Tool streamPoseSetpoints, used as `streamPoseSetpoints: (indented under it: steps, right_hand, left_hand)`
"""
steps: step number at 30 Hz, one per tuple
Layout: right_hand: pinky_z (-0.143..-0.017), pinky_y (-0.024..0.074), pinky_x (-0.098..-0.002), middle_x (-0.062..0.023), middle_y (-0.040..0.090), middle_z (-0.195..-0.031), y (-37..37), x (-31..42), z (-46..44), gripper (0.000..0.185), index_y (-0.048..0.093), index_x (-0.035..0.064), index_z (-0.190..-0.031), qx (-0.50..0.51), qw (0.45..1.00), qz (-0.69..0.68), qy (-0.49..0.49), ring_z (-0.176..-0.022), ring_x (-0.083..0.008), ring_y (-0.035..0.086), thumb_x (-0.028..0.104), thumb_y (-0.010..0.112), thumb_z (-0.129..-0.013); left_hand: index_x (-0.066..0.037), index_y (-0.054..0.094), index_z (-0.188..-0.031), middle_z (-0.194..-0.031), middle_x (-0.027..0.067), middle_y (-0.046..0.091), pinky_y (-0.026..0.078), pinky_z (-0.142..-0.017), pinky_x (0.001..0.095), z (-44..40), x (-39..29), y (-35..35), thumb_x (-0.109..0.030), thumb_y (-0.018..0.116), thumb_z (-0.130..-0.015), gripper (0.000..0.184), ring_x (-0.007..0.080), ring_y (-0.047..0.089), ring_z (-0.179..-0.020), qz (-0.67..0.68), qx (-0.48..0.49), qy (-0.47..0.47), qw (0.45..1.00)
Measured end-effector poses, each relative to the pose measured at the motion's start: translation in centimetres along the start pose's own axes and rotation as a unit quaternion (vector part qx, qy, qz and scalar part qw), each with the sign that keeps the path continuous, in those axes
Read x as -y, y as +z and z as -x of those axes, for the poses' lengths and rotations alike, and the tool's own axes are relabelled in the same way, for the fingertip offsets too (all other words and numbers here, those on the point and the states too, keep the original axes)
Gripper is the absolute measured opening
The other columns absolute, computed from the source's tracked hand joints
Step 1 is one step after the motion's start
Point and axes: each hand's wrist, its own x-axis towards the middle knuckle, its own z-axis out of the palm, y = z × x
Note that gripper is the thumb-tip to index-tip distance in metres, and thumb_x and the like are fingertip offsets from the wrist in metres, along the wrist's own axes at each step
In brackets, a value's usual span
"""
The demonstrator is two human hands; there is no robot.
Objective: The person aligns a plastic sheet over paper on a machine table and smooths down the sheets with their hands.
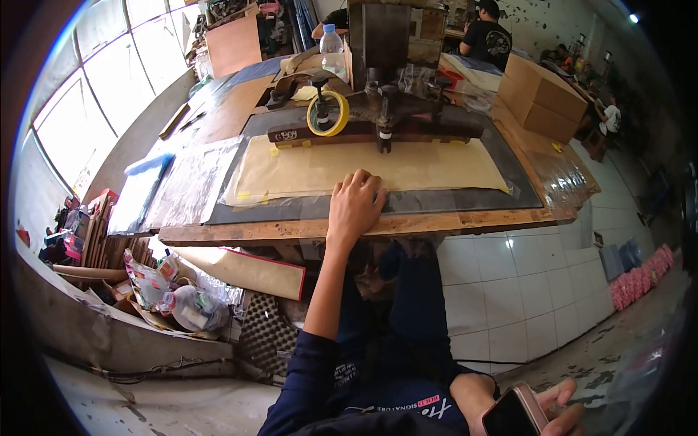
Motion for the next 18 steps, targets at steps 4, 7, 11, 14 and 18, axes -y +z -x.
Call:
streamPoseSetpoints:
  steps: [4, 7, 11, 14, 18]
  right_hand:
    - [-0.096, 0.0264, -0.0385, 0.0093, 0.038, -0.083, 0.2, 0.1, 0.1, 0.041, 0.042, 0.0252, -0.084, -0.003, 1.000, 0.016, -0.002, -0.085, -0.0098, 0.040, 0.035, 0.073, -0.060]
    - [-0.096, 0.0267, -0.0383, 0.0093, 0.038, -0.083, 0.2, 0.2, 0.2, 0.041, 0.042, 0.0253, -0.084, -0.005, 1.000, 0.027, -0.002, -0.085, -0.0097, 0.040, 0.036, 0.074, -0.060]
    - [-0.095, 0.0270, -0.0379, 0.0094, 0.038, -0.083, 0.2, 0.3, 0.1, 0.042, 0.042, 0.0255, -0.084, -0.013, 0.998, 0.055, -0.005, -0.085, -0.0097, 0.040, 0.036, 0.074, -0.059]
    - [-0.095, 0.0273, -0.0377, 0.0094, 0.038, -0.083, 0.3, 0.4, -0.1, 0.043, 0.042, 0.0257, -0.085, -0.019, 0.995, 0.093, -0.004, -0.085, -0.0096, 0.040, 0.036, 0.074, -0.059]
    - [-0.082, 0.0263, -0.0310, 0.0099, 0.036, -0.089, -0.6, 0.5, -0.4, 0.066, 0.039, 0.0310, -0.092, 0.043, 0.991, 0.125, -0.014, -0.089, -0.0081, 0.039, 0.041, 0.079, -0.040]
  left_hand:
    - [-0.008, 0.064, -0.095, -0.100, 0.0070, 0.058, 0.043, -0.082, 0.0387, 0.0, -0.2, -0.2, -0.025, 0.059, -0.082, 0.021, 0.0259, 0.056, -0.096, -0.006, 0.004, -0.004, 1.000]
    - [-0.009, 0.063, -0.096, -0.100, 0.0070, 0.058, 0.043, -0.082, 0.0388, 0.0, -0.2, -0.2, -0.025, 0.059, -0.081, 0.022, 0.0259, 0.055, -0.096, -0.007, 0.000, -0.004, 1.000]
    - [-0.008, 0.063, -0.097, -0.101, 0.0073, 0.058, 0.043, -0.082, 0.0390, 0.1, -0.1, -0.3, -0.026, 0.058, -0.082, 0.023, 0.0263, 0.055, -0.097, -0.001, 0.006, -0.003, 1.000]
    - [-0.008, 0.063, -0.097, -0.101, 0.0076, 0.058, 0.043, -0.082, 0.0390, 0.0, -0.1, -0.3, -0.026, 0.058, -0.082, 0.023, 0.0265, 0.055, -0.097, -0.003, 0.007, -0.001, 1.000]
    - [-0.008, 0.063, -0.097, -0.101, 0.0079, 0.057, 0.043, -0.082, 0.0390, 0.1, -0.1, -0.3, -0.026, 0.058, -0.083, 0.024, 0.0268, 0.055, -0.097, -0.005, 0.006, 0.001, 1.000]
